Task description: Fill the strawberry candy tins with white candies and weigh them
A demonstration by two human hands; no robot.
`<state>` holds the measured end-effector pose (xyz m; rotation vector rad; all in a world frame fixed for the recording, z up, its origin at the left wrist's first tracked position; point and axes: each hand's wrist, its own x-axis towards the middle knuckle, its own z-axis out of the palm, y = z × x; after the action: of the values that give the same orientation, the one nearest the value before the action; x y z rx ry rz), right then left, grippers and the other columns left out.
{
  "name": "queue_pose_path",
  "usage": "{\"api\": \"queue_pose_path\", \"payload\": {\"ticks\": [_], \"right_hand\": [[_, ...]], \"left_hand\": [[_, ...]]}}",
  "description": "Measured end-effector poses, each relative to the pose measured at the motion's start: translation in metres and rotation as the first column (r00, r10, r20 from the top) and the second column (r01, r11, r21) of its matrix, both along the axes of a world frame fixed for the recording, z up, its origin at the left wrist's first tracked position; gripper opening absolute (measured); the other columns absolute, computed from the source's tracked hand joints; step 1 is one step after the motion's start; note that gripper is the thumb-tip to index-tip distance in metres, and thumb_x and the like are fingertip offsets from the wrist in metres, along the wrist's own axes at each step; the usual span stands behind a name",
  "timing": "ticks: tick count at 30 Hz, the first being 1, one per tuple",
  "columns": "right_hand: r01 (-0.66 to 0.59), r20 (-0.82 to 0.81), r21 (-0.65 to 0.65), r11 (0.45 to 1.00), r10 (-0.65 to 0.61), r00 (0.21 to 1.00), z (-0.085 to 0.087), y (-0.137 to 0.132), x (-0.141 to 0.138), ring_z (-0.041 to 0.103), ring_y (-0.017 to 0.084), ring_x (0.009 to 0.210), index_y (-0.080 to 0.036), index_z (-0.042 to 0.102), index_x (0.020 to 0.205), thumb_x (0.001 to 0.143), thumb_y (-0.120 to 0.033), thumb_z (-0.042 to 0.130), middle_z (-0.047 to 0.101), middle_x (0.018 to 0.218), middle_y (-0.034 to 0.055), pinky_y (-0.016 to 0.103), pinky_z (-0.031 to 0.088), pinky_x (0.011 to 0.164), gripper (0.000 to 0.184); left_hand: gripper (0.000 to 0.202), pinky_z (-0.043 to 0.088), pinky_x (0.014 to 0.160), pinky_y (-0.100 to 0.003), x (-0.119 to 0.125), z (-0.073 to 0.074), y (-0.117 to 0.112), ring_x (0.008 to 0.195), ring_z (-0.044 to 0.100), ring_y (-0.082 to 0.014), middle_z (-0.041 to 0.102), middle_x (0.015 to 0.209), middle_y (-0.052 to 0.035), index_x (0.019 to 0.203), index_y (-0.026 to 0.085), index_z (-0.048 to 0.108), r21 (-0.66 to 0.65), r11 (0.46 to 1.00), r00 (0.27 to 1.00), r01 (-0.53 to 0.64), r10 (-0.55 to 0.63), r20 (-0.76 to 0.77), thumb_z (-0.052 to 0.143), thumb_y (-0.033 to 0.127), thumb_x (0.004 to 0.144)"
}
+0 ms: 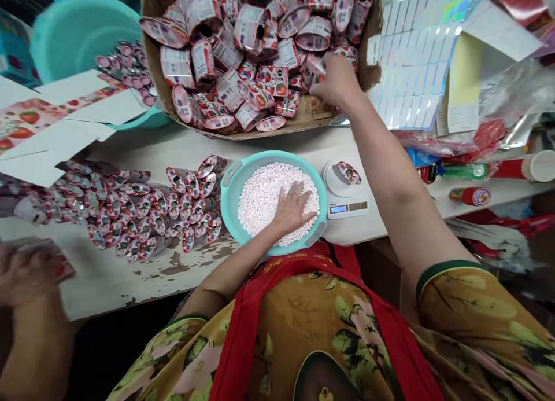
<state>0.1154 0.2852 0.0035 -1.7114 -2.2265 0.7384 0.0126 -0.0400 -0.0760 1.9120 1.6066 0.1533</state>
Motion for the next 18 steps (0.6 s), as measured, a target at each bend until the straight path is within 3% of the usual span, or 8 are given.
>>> {"api": "queue_pose_path", "payload": {"ticks": [2, 5, 8, 12, 14, 15, 18], "right_hand": [[0.006, -0.162, 0.088, 0.996, 0.008, 0.987, 0.033, -0.034, 0.032, 0.065, 0.030, 0.116, -0.003, 0.058, 0.098, 0.088, -0.037, 0.059, 0.063, 0.095, -0.0007, 0.037, 0.048, 0.098, 0.036], [0.090, -0.487, -0.070, 0.994, -0.112, 0.866, 0.058, -0.107, 0.077, 0.069, 0.022, 0.101, -0.011, 0.056, 0.112, 0.075, -0.030, 0.078, 0.064, 0.103, -0.0008, 0.032, 0.055, 0.085, 0.047], [0.033, -0.597, -0.311, 0.950, -0.222, 0.771, 0.050, -0.178, 0.102, 0.069, 0.020, 0.089, -0.018, 0.059, 0.104, 0.063, -0.034, 0.090, 0.067, 0.095, -0.0016, 0.037, 0.060, 0.079, 0.054], [0.028, -0.668, -0.498, 0.867, -0.404, 0.625, 0.020, -0.243, 0.098, 0.069, 0.022, 0.088, -0.021, 0.062, 0.096, 0.053, -0.046, 0.094, 0.070, 0.093, 0.0011, 0.039, 0.061, 0.081, 0.058], [0.057, -0.693, -0.535, 0.843, -0.477, 0.541, 0.010, -0.264, 0.085, 0.069, 0.022, 0.092, -0.024, 0.063, 0.103, 0.060, -0.054, 0.089, 0.072, 0.101, 0.0023, 0.040, 0.061, 0.084, 0.059], [0.065, -0.699, -0.546, 0.835, -0.497, 0.514, 0.006, -0.272, 0.078, 0.069, 0.022, 0.094, -0.026, 0.062, 0.109, 0.065, -0.057, 0.084, 0.072, 0.106, 0.0026, 0.041, 0.061, 0.085, 0.059], [0.076, -0.692, -0.520, 0.851, -0.472, 0.545, -0.002, -0.290, 0.059, 0.068, 0.023, 0.100, -0.030, 0.057, 0.126, 0.071, -0.056, 0.078, 0.069, 0.117, 0.0041, 0.041, 0.059, 0.089, 0.064]], "left_hand": [[0.051, 0.007, 0.125, -0.059, 0.001, -0.005, 0.004, 0.152, 0.029, -0.0362, 0.044, 0.158, -0.0160, 0.140, 0.021, 0.058, 0.048, 0.999, 0.999, -0.003, 0.004, -0.037, 0.050, 0.048, 0.097], [0.044, 0.025, 0.119, -0.056, -0.014, -0.012, 0.018, 0.142, 0.042, -0.0382, 0.055, 0.146, -0.0182, 0.133, 0.018, 0.062, 0.045, 0.999, 0.997, -0.029, 0.033, -0.073, 0.046, 0.039, 0.099], [0.044, 0.039, 0.105, -0.053, -0.033, -0.015, 0.030, 0.129, 0.051, -0.0405, 0.061, 0.133, -0.0238, 0.129, 0.013, 0.064, 0.019, 0.990, 0.981, -0.139, 0.140, -0.134, 0.042, 0.037, 0.099], [0.036, 0.045, 0.095, -0.046, -0.055, -0.013, 0.026, 0.112, 0.060, -0.0362, 0.068, 0.117, -0.0202, 0.111, 0.014, 0.069, -0.033, 0.915, 0.914, -0.401, 0.398, -0.082, 0.053, 0.040, 0.092], [0.030, 0.048, 0.090, -0.040, -0.062, -0.009, 0.017, 0.100, 0.064, -0.0299, 0.071, 0.101, -0.0133, 0.099, 0.015, 0.068, -0.157, 0.804, 0.802, -0.573, 0.590, 0.094, 0.064, 0.041, 0.084], [0.030, 0.049, 0.086, -0.036, -0.065, -0.006, 0.012, 0.094, 0.065, -0.0263, 0.070, 0.094, -0.0097, 0.095, 0.016, 0.067, -0.249, 0.730, 0.700, -0.637, 0.682, 0.211, 0.068, 0.042, 0.080], [0.036, 0.052, 0.073, -0.028, -0.067, 0.003, 0.002, 0.081, 0.065, -0.0177, 0.068, 0.086, -0.0026, 0.094, 0.018, 0.062, -0.575, 0.497, 0.233, -0.650, 0.850, 0.472, 0.074, 0.045, 0.072]]}}
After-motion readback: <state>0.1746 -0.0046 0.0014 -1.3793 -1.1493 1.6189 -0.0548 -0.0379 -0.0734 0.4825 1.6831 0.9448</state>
